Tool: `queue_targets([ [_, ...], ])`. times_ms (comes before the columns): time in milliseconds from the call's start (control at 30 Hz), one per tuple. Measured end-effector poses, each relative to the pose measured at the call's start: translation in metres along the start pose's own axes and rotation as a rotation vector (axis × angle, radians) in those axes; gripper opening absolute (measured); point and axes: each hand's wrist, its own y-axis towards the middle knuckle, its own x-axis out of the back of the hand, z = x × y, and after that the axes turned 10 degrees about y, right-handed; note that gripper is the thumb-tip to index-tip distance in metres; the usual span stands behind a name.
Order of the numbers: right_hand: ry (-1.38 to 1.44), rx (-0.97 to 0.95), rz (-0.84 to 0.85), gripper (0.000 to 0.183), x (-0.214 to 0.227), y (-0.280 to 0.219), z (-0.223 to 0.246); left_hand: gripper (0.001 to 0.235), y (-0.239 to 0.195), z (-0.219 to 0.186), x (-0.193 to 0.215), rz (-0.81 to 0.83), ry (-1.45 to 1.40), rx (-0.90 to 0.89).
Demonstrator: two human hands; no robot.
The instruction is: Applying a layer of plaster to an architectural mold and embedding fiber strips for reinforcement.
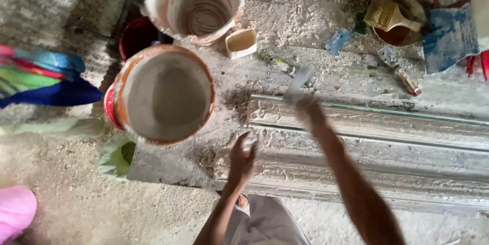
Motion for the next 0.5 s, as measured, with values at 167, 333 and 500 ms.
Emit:
queue_targets([
  [167, 0.016, -0.576, -0.12, 0.013, -0.081, -0.112, -0.027, 0.036, -0.004, 0.04, -0.038, -0.049, 0.036, 0.038],
  [333, -0.019, -0.172, 0.341, 0.017, -0.06, -0.082, -0.053, 0.037, -0.021, -0.013, -0.014, -0.126, -0.056, 0.128],
  [500, -0.268, -0.282, 0.49, 0.03, -0.052, -0.013, -0.059, 0.029, 0.006, 0.013, -0.049, -0.266, -0.006, 0.156],
])
